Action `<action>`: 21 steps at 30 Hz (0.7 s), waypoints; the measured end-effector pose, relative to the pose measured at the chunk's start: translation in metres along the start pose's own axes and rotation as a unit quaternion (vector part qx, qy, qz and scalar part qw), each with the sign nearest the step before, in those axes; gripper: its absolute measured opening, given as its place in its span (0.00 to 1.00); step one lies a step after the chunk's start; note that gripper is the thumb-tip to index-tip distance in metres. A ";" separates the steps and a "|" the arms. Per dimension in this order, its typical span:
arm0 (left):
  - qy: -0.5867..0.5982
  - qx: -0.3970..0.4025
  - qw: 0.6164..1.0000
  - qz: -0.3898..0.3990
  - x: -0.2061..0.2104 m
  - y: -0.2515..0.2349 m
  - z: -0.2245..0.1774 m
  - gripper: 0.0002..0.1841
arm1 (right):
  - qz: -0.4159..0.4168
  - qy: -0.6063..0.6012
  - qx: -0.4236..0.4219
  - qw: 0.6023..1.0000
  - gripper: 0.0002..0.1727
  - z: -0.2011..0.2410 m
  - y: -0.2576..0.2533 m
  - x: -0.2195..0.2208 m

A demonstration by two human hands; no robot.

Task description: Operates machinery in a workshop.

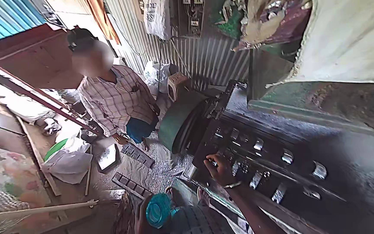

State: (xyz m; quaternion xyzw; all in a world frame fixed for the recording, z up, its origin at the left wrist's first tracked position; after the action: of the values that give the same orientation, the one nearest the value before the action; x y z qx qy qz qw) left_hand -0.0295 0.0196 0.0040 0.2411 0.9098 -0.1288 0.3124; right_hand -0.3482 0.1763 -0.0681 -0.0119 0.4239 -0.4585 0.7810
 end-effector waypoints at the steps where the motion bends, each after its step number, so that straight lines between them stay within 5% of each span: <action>1: 0.002 -0.003 1.000 0.000 0.000 0.002 0.000 0.48 | 0.003 -0.004 0.007 1.000 0.24 0.001 0.000 -0.001; 21: -0.004 -0.027 1.000 -0.013 0.001 0.012 0.010 0.50 | 0.116 -0.063 0.143 0.981 0.28 -0.005 -0.006 -0.004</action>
State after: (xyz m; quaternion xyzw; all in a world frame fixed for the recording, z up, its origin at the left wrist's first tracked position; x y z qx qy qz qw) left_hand -0.0183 0.0263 -0.0054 0.2202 0.9147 -0.1097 0.3207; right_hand -0.3569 0.1772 -0.0661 0.1201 0.3021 -0.4187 0.8479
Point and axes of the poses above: each hand's wrist, its own y-axis away from the middle knuckle, its own x-axis out of the palm, z = x × y, the point moved 6 cm from there along -y, towards the middle knuckle, and after that the axes turned 4 degrees about -x, right-handed, at the moved point
